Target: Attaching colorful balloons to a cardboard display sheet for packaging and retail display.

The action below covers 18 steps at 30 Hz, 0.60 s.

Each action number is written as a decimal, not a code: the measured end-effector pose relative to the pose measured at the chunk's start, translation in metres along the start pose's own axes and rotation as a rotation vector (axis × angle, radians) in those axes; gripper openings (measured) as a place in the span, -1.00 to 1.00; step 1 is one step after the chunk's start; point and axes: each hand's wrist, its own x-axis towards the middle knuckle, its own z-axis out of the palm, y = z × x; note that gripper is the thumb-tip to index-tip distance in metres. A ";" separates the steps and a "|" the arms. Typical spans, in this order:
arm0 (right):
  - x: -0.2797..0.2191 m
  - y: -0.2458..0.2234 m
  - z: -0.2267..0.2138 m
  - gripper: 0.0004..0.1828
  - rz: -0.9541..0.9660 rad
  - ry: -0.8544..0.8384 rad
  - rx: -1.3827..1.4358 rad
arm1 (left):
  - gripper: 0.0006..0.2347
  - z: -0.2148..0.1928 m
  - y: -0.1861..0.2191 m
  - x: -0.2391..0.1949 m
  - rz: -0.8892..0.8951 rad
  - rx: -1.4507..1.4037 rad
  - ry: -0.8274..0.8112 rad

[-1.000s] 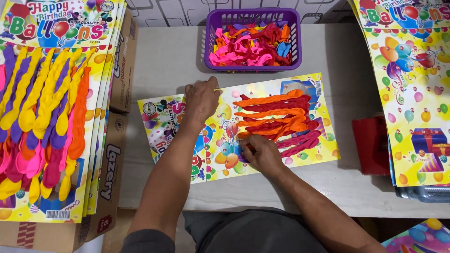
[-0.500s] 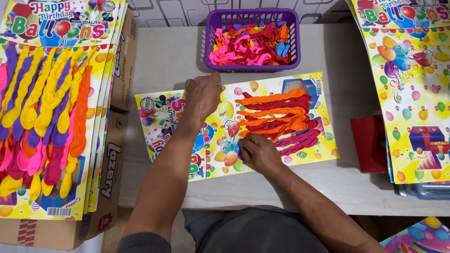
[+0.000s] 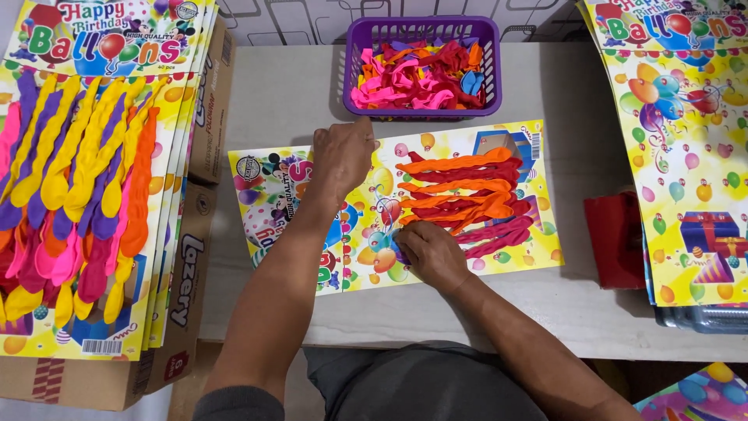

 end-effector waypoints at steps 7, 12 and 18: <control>-0.005 0.006 0.006 -0.91 0.090 0.011 0.000 | -0.88 -0.002 0.001 0.001 -0.013 -0.002 -0.007; -0.006 0.009 0.008 -0.89 0.069 0.002 0.046 | -0.88 0.000 0.000 0.002 -0.015 -0.013 -0.008; -0.007 0.010 0.011 -0.90 0.112 0.042 0.118 | -0.88 0.002 0.000 0.005 0.000 0.003 -0.007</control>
